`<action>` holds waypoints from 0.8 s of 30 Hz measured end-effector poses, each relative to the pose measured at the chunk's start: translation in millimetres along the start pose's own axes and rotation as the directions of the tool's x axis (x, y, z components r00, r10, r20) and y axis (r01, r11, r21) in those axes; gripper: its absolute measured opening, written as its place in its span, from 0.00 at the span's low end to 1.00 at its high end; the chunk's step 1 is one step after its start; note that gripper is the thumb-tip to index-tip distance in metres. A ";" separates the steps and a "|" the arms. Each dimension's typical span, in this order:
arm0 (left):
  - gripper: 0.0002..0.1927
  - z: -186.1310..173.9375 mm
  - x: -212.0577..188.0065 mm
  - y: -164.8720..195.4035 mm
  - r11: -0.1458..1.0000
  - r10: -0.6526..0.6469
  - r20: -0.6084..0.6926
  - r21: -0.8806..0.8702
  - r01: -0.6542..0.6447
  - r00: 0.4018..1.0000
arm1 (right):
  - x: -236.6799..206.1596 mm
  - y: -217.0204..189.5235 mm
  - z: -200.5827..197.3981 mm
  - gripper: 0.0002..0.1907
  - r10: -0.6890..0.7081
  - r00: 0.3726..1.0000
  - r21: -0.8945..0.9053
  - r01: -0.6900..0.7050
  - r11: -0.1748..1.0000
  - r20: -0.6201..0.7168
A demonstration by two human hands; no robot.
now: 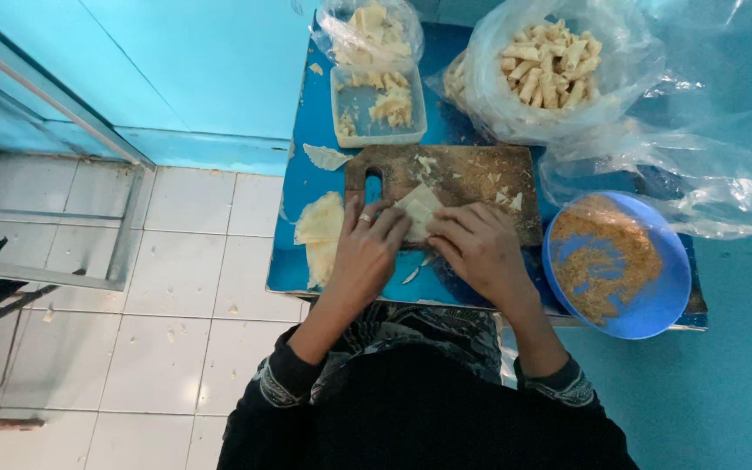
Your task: The person folds thin flat dough sheets into smaller pieces on a wooden cutting board and stacks the folded pieces beside the board, working through a pile of sheets one at a time. They occasionally pick up a knife to cut or separate pieces on the board, with bags of finished snack pieces and a blue bowl of crumbs on the table.
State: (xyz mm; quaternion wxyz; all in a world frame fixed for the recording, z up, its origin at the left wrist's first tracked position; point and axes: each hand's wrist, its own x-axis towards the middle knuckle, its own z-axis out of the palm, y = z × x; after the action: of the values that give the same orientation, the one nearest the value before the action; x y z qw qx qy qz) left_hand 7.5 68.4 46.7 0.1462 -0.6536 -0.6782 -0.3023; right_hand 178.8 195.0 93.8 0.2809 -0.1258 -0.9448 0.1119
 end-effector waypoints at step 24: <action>0.21 7.0 -11.1 11.4 0.999 0.028 -0.068 0.020 -0.026 0.997 | 55.7 30.4 3.4 0.09 -0.027 0.993 -0.596 0.093 0.797 0.119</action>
State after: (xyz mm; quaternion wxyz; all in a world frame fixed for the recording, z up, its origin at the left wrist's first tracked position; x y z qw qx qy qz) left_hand 21.1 63.3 37.1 0.1798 -0.6506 -0.6668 -0.3159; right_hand 137.1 239.9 110.5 0.1802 -0.1721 -0.9485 -0.1956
